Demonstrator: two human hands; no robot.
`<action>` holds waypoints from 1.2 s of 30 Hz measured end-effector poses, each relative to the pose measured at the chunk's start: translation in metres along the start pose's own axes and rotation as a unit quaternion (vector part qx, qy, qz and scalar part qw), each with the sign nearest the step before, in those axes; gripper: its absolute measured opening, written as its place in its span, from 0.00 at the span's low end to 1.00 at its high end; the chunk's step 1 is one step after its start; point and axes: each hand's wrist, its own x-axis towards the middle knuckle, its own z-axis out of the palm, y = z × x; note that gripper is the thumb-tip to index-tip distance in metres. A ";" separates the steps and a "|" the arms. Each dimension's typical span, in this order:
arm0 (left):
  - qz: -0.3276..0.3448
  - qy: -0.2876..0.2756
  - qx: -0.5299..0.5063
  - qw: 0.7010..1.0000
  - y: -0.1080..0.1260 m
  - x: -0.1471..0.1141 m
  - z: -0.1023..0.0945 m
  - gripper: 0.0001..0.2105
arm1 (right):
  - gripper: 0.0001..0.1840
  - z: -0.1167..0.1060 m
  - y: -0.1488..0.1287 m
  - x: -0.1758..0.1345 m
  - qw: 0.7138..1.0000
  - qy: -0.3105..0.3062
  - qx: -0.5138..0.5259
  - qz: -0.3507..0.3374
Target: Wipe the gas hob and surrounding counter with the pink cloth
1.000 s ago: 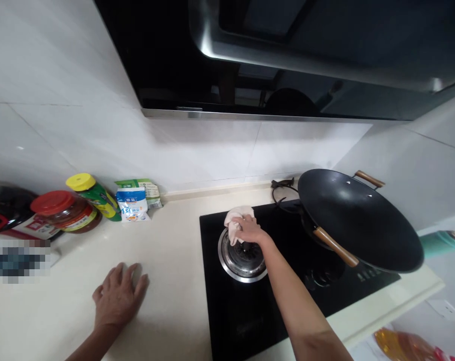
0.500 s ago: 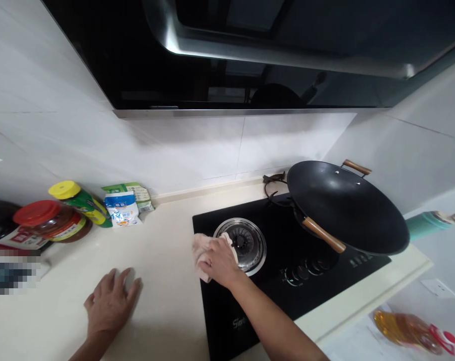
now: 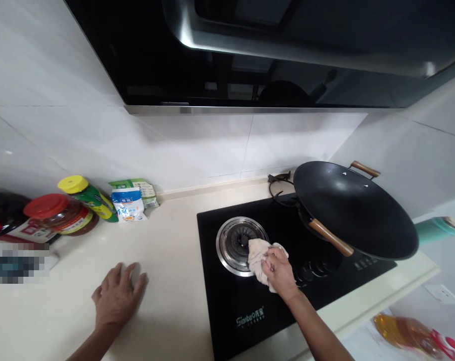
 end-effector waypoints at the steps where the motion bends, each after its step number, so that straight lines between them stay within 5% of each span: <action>1: -0.002 -0.002 0.001 1.000 0.001 0.000 -0.001 0.28 | 0.16 0.001 0.008 0.005 1.000 0.001 -0.005 0.010; 7: 0.003 -0.001 0.006 1.000 0.003 -0.001 -0.003 0.25 | 0.13 0.011 0.032 0.052 0.993 -0.003 -0.071 0.099; 13: -0.001 -0.007 0.001 1.000 0.003 -0.002 -0.004 0.25 | 0.20 0.039 0.033 0.133 0.974 -0.096 -0.138 0.155; 17: 0.006 -0.004 -0.006 1.000 0.003 -0.002 -0.006 0.26 | 0.20 0.041 0.030 0.152 0.963 -0.137 -0.156 0.175; 21: 0.007 -0.012 -0.014 1.000 0.004 -0.001 -0.007 0.26 | 0.23 0.024 0.022 0.122 0.956 -0.125 -0.181 0.195; 25: 0.011 -0.016 -0.015 1.000 0.004 0.000 -0.007 0.26 | 0.25 0.009 0.000 0.059 0.946 -0.088 -0.219 0.224; 30: 0.008 -0.018 -0.008 1.000 0.005 0.002 -0.006 0.28 | 0.22 0.005 -0.050 -0.032 0.968 -0.027 -0.198 0.154; 36: 0.002 -0.024 0.001 1.000 0.008 0.003 -0.007 0.30 | 0.28 -0.010 -0.085 -0.096 0.979 -0.081 -0.133 0.132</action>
